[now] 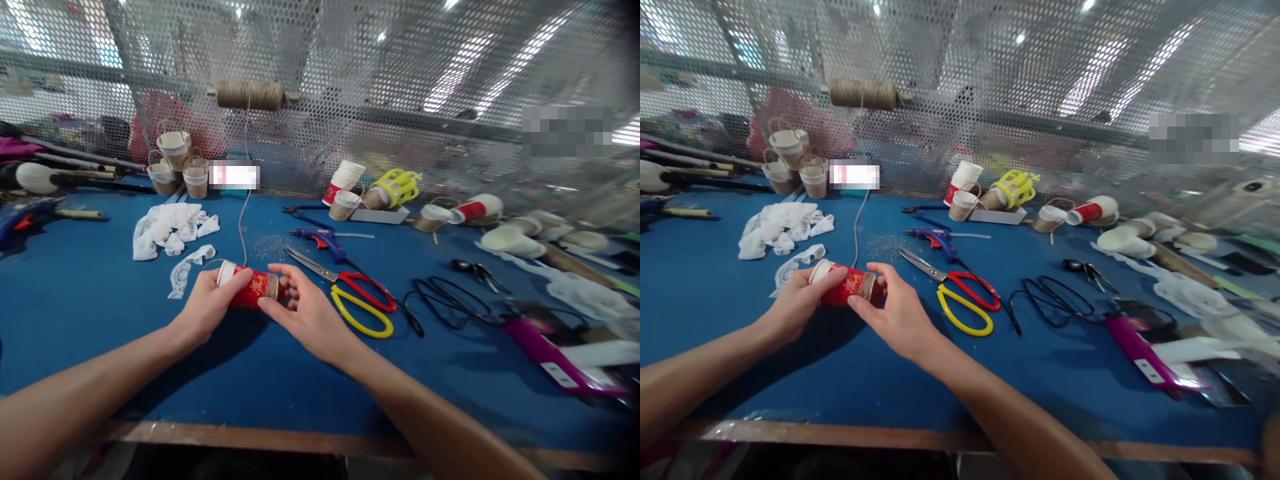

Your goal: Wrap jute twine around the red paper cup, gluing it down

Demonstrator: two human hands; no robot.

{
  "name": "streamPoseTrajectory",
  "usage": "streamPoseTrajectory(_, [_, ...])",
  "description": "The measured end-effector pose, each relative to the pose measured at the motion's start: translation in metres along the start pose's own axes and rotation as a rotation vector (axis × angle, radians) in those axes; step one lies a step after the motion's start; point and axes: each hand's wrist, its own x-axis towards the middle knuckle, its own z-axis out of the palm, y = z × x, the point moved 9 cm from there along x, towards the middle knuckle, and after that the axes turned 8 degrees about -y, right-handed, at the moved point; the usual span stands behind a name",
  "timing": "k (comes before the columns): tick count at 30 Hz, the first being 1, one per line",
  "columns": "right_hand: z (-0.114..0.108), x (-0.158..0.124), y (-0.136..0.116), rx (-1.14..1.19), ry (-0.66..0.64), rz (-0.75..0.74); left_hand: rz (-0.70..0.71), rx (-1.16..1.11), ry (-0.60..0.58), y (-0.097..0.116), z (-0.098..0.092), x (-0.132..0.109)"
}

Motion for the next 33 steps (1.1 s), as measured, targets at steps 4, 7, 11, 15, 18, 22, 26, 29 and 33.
streamPoseTrajectory(4, [-0.001,0.003,0.004,0.047,0.037,0.017,0.023,0.066,-0.034,0.003,0.006,-0.003])
streamPoseTrajectory(7, [0.0,0.004,0.005,0.048,0.048,0.03,0.053,0.143,-0.062,0.005,0.009,-0.005])
streamPoseTrajectory(11, [-0.001,0.002,-0.001,0.002,0.037,0.005,0.07,0.201,-0.075,0.007,0.008,-0.005])
streamPoseTrajectory(15, [-0.041,0.009,-0.002,-0.202,0.114,-0.012,0.067,0.216,-0.037,0.009,0.003,-0.005])
streamPoseTrajectory(18, [-0.107,0.02,0.021,-0.499,0.367,0.145,0.05,0.245,-0.045,0.009,0.004,-0.005])
streamPoseTrajectory(22, [-0.149,0.048,0.074,-0.615,0.348,0.343,0.046,0.316,-0.075,0.008,0.008,-0.005])
streamPoseTrajectory(26, [-0.151,0.066,0.102,-0.57,0.327,0.395,0.031,0.313,-0.087,0.005,0.009,-0.004])
streamPoseTrajectory(29, [-0.15,0.065,0.1,-0.493,0.351,0.397,0.037,0.29,-0.062,0.006,0.004,-0.002])
streamPoseTrajectory(33, [-0.146,0.044,0.072,-0.317,0.357,0.328,0.024,0.222,-0.041,0.003,-0.003,0.002])
